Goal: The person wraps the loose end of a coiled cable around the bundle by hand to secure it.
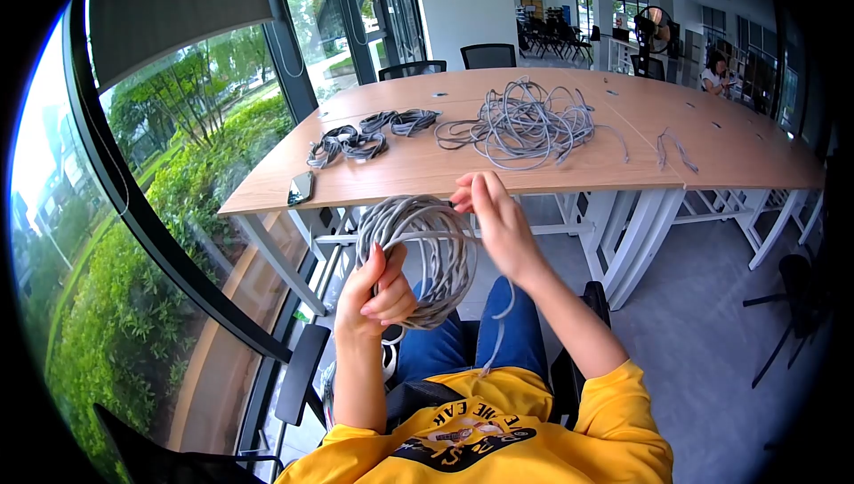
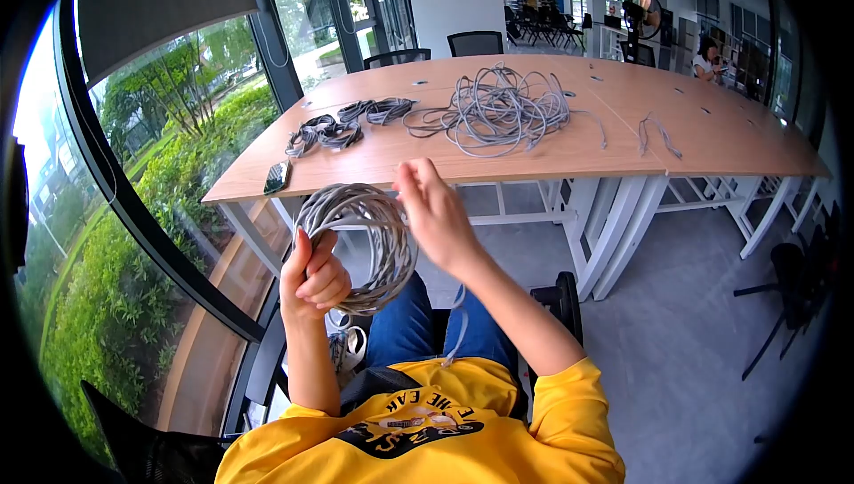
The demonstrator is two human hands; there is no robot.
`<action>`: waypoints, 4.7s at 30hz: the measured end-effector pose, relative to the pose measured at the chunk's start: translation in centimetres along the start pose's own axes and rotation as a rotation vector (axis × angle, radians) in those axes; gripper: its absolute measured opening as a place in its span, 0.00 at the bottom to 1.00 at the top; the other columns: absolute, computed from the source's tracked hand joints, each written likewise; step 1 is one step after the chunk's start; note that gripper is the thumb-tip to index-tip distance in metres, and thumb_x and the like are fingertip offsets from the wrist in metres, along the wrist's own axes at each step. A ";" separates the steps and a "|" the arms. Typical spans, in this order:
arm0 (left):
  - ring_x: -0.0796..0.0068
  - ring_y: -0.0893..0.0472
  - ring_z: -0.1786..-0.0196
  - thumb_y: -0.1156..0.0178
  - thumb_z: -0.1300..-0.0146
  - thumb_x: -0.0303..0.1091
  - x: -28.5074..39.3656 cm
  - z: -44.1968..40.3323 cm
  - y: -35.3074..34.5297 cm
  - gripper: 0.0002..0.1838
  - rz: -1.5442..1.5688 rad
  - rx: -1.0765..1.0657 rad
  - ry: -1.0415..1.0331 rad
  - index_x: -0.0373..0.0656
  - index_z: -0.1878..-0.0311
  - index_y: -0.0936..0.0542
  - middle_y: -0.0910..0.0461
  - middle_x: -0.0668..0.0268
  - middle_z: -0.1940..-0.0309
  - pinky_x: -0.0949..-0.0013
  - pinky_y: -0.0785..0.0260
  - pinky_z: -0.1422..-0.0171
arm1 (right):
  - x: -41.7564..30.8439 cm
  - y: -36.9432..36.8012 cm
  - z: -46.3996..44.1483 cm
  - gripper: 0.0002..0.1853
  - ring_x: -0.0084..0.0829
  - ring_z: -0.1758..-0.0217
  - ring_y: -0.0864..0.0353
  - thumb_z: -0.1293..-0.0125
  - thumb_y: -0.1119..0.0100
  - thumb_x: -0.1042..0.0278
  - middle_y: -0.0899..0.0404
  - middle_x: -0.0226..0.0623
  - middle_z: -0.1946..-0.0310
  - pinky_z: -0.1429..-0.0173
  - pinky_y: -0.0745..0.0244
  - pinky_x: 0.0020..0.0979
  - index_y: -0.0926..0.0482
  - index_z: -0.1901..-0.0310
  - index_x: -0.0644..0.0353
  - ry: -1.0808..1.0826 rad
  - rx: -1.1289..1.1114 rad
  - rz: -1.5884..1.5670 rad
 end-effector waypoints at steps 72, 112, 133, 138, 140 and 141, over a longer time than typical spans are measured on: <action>0.86 0.51 0.97 0.51 0.39 0.36 -1.7 -1.4 0.6 0.17 -0.330 0.499 -0.057 0.45 0.83 0.38 0.46 0.74 0.98 0.80 0.60 0.92 | -3.2 -0.1 0.7 0.23 0.15 0.81 0.36 0.49 0.39 0.50 0.27 0.33 0.85 0.76 0.37 0.21 0.25 0.76 0.68 0.098 -0.066 0.269; 0.83 0.51 0.98 0.70 0.37 0.57 -2.1 -1.2 -1.4 0.29 0.012 0.190 0.078 0.42 0.82 0.38 0.46 0.71 0.99 0.79 0.58 0.94 | -3.2 0.1 1.2 0.24 0.14 0.79 0.43 0.47 0.42 0.47 0.39 0.23 0.86 0.76 0.45 0.20 0.28 0.79 0.65 -0.063 -0.242 0.090; 0.88 0.45 0.94 0.56 0.37 0.48 -2.5 -0.5 -3.2 0.41 0.092 -0.306 -0.039 0.46 0.36 0.73 0.40 0.77 0.94 0.83 0.53 0.90 | -1.7 -1.2 1.5 0.25 0.16 0.83 0.35 0.41 0.53 0.42 0.32 0.27 0.83 0.78 0.39 0.19 0.30 0.67 0.63 -0.261 -0.482 -0.459; 0.89 0.48 0.94 0.58 0.36 0.47 -0.7 -0.1 -4.0 0.38 0.100 -0.251 -0.275 0.56 0.36 0.74 0.43 0.77 0.94 0.84 0.55 0.90 | -0.7 -1.9 1.9 0.23 0.16 0.83 0.36 0.38 0.57 0.47 0.32 0.27 0.81 0.77 0.39 0.19 0.31 0.63 0.64 -0.133 -0.445 -0.266; 0.89 0.48 0.95 0.59 0.36 0.47 0.0 -0.1 -4.0 0.38 0.195 -0.267 -0.310 0.56 0.36 0.74 0.43 0.76 0.94 0.84 0.56 0.90 | 0.1 -2.3 2.4 0.21 0.15 0.79 0.37 0.36 0.58 0.49 0.33 0.26 0.81 0.74 0.40 0.18 0.31 0.63 0.63 -0.183 -0.501 -0.363; 0.89 0.48 0.95 0.59 0.36 0.47 0.1 -0.1 -4.0 0.38 0.192 -0.267 -0.312 0.56 0.36 0.74 0.43 0.76 0.94 0.84 0.56 0.90 | -0.2 -2.4 2.4 0.20 0.13 0.76 0.37 0.35 0.59 0.50 0.34 0.26 0.81 0.71 0.42 0.16 0.30 0.63 0.62 -0.219 -0.474 -0.394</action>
Point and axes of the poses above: each hand's wrist, its own z-axis away from the middle knuckle, its own y-axis out of the back of the hand, x = y × z, the point moved 4 cm from there along -z, towards the middle knuckle
